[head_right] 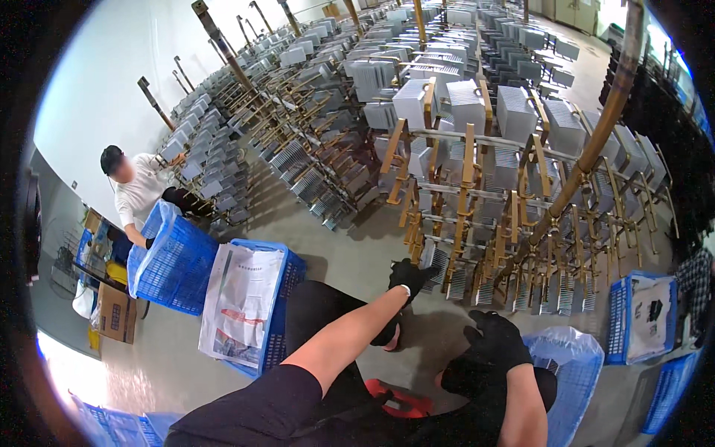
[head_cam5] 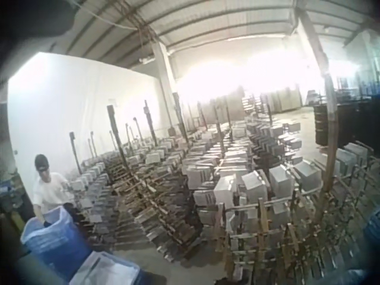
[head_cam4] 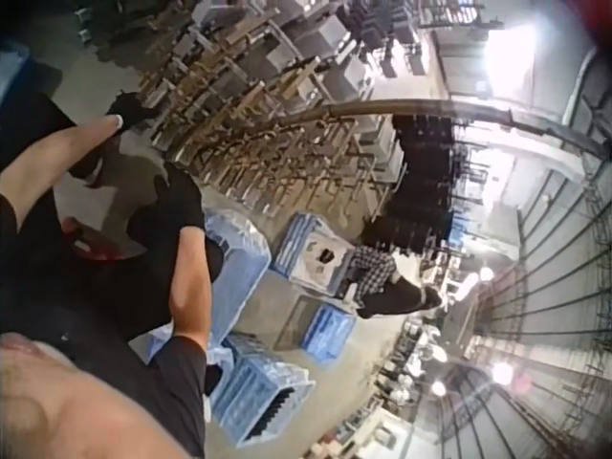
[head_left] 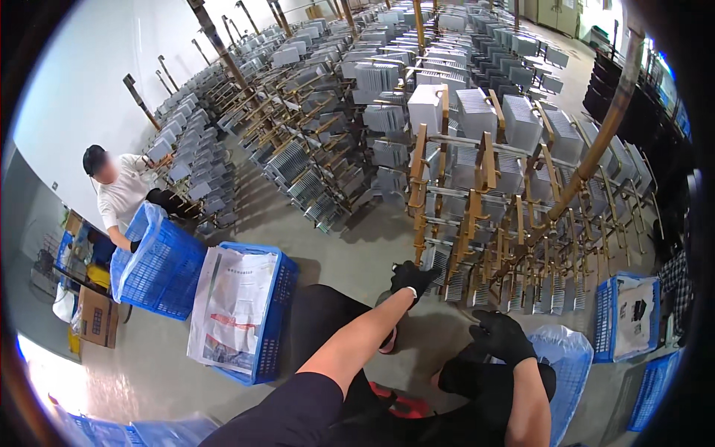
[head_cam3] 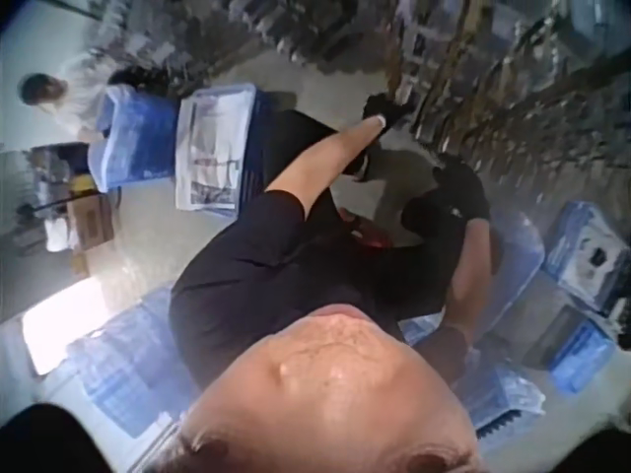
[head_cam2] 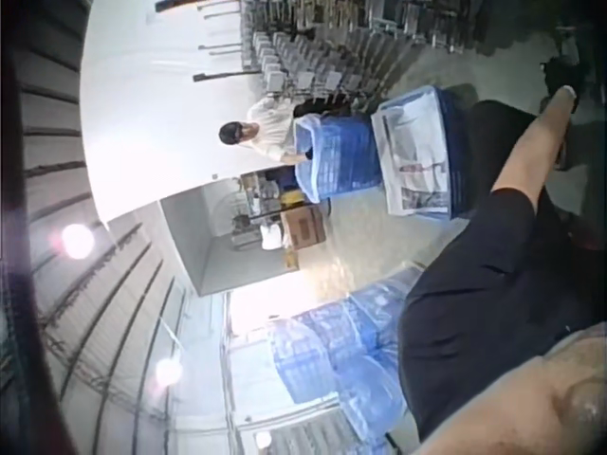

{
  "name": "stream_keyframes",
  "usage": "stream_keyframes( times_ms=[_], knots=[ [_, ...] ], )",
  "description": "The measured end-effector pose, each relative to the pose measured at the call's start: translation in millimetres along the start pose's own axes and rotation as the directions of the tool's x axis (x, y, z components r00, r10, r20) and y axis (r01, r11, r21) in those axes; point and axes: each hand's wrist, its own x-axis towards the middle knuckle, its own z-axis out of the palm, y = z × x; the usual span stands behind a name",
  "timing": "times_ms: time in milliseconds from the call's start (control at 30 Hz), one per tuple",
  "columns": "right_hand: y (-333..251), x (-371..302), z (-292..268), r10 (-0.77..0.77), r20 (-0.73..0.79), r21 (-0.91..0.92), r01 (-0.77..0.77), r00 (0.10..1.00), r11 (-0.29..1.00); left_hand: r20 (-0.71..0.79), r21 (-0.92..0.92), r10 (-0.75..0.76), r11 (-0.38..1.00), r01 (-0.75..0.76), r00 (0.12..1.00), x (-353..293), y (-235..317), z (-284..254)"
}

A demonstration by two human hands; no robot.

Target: The person sets a plastic-lined crate on the floor, puts on black gloves, and unloads metal heat sinks from hanging racks, placing them into the crate by hand.

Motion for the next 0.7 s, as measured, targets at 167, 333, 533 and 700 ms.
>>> stream_keyframes(
  times_ms=[167, 333, 533, 700],
  knots=[
    [-12, 7, 0, -0.016, 0.016, 0.007, 0.016, 1.0, 1.0, 0.061, -0.197, 0.021, 0.98, -0.008, 0.998, 17, -36, 23],
    [-12, 2, -2, -0.014, 0.03, -0.004, 0.014, 0.999, 1.0, 0.175, -0.307, 0.001, 0.95, 0.054, 0.985, 13, -37, 18],
    [-5, 4, 11, -0.061, -0.058, -0.055, 0.058, 0.996, 0.997, 0.231, -0.271, -0.012, 0.959, 0.077, 0.973, -26, -47, 28],
    [29, 1, 33, -0.472, -0.098, -0.421, 0.393, 0.876, 0.817, 0.586, -0.366, 0.105, 0.919, 0.147, 0.804, -110, -27, 6]
  ],
)
